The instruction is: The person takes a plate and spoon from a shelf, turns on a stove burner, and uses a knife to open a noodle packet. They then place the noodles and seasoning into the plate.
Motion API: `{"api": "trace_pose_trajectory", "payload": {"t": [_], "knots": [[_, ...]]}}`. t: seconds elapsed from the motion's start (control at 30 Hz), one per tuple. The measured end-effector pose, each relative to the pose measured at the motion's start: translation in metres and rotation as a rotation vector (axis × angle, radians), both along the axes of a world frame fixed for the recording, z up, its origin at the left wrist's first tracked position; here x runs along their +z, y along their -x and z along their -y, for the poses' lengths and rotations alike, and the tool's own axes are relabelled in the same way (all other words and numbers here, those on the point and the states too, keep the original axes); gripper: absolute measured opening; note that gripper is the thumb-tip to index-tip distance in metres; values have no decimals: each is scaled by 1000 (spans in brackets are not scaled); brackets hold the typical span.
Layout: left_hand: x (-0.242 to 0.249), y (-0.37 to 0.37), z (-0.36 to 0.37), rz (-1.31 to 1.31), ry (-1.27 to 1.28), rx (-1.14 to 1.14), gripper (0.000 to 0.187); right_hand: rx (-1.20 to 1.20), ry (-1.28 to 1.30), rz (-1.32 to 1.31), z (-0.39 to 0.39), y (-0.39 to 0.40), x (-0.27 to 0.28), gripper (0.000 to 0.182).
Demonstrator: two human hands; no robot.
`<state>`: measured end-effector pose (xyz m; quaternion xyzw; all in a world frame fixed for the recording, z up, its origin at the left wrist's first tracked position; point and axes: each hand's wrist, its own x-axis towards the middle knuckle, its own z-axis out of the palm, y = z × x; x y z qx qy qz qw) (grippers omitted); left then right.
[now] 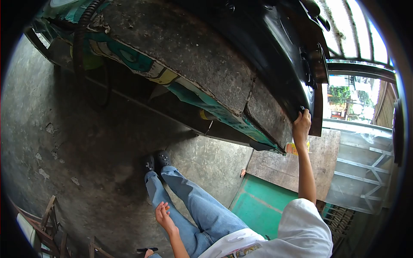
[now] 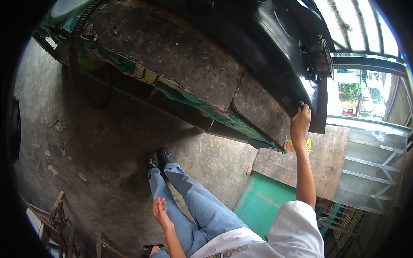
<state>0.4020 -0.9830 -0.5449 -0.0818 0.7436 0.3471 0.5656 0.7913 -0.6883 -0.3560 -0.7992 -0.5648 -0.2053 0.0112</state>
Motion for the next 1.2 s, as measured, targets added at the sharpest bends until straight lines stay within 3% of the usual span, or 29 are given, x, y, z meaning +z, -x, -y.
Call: {"api": "trace_pose_trajectory", "payload": {"t": [0.5, 0.7, 0.9, 0.97, 1.07, 1.17, 1.2], "knots": [[8, -3, -10, 3, -18, -63, 24, -42, 21, -30, 2, 6, 5, 17], [39, 11, -33, -53, -136, -48, 23, 21, -102, -203, 18, 7, 2, 30], [115, 30, -80, -169, -322, -88, 21, -85, -77, -526, 53, 26, 38, 21], [155, 18, -109, -179, -405, -167, 21, -70, -188, -582, 60, 12, 62, 23], [190, -21, -166, -108, -662, -267, 19, -69, -401, -641, 59, -33, 95, 22], [252, -92, -245, -25, -867, -511, 18, -286, -528, -1011, 41, -91, 116, 24], [259, -116, -274, -3, -1009, -595, 17, -234, -577, -955, 32, -114, 113, 24]]}}
